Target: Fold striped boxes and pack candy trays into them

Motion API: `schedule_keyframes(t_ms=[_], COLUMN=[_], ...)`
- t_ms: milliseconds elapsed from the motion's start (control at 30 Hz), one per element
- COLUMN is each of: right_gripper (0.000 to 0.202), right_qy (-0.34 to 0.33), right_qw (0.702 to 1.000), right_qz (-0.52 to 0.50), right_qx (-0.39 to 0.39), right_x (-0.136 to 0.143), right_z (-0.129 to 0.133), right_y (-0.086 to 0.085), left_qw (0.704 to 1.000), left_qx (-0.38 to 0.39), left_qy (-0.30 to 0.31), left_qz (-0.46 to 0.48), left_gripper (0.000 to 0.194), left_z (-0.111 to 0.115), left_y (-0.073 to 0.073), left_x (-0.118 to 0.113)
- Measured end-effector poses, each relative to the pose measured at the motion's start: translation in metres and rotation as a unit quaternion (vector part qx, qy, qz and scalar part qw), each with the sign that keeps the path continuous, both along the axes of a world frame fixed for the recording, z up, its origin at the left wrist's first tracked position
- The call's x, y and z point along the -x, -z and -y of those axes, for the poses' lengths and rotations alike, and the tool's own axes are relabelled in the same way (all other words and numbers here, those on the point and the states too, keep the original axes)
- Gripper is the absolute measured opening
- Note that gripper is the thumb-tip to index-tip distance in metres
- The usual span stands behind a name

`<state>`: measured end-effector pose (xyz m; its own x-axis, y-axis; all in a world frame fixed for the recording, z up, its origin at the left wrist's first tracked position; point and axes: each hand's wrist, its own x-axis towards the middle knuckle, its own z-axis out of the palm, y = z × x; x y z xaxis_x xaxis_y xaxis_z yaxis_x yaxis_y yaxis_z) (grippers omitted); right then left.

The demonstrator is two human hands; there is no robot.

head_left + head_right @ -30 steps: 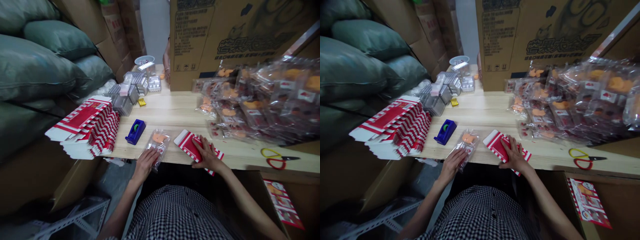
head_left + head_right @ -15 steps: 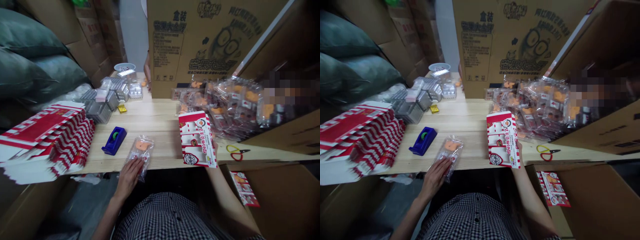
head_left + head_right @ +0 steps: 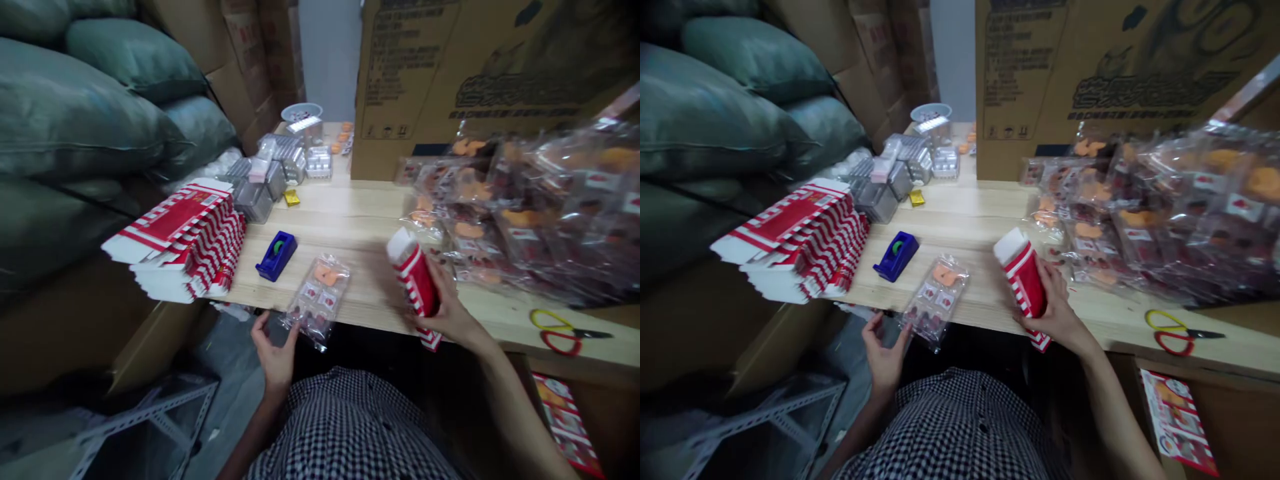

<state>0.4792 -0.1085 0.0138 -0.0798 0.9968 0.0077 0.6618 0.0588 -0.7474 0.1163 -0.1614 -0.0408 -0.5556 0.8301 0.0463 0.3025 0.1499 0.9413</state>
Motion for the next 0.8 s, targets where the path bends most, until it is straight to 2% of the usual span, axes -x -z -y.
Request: schedule_keyframes(t_ms=[33, 67, 133, 200, 267, 367, 500, 633, 700, 800], right_gripper=[0.118, 0.116, 0.115, 0.119, 0.12, 0.117, 0.111, 0.106, 0.103, 0.1], right_qy=[-0.022, -0.042, -0.087, -0.123, -0.142, -0.138, -0.094, -0.083, -0.081, -0.076], right_qw=[0.996, 0.988, 0.973, 0.962, 0.956, 0.957, 0.963, 0.966, 0.968, 0.972], right_qz=[0.081, 0.138, 0.208, 0.244, 0.255, 0.248, 0.248, 0.244, 0.236, 0.223], right_qx=[-0.033, -0.052, -0.049, -0.015, 0.026, 0.054, 0.039, 0.02, 0.009, -0.01], right_x=[0.004, 0.009, 0.018, 0.024, 0.026, 0.03, 0.043, 0.053, 0.057, 0.063], right_z=[-0.002, -0.003, -0.005, -0.006, -0.007, -0.009, -0.013, -0.018, -0.019, -0.021], right_y=[0.007, 0.016, 0.034, 0.048, 0.056, 0.059, 0.061, 0.064, 0.064, 0.061], left_qw=[0.993, 0.974, 0.919, 0.878, 0.869, 0.88, 0.888, 0.916, 0.912, 0.885], left_qx=[0.042, 0.08, 0.132, 0.147, 0.133, 0.099, 0.074, 0.025, 0.026, 0.061], left_qy=[-0.051, -0.067, -0.034, 0.004, 0.015, 0.021, 0.02, 0.016, 0.018, 0.014], left_qz=[0.102, 0.203, 0.37, 0.455, 0.476, 0.463, 0.453, 0.401, 0.41, 0.461], left_gripper=[0.06, 0.054, 0.046, 0.041, 0.036, 0.034, 0.04, 0.047, 0.049, 0.041], left_z=[0.002, 0.001, -0.006, -0.016, -0.022, -0.019, -0.007, -0.007, -0.012, -0.021], left_y=[0.005, 0.01, 0.016, 0.019, 0.017, 0.012, 0.006, -0.002, -0.005, -0.005], left_x=[-0.007, -0.014, -0.026, -0.033, -0.035, -0.03, -0.017, 0.0, 0.009, 0.018])
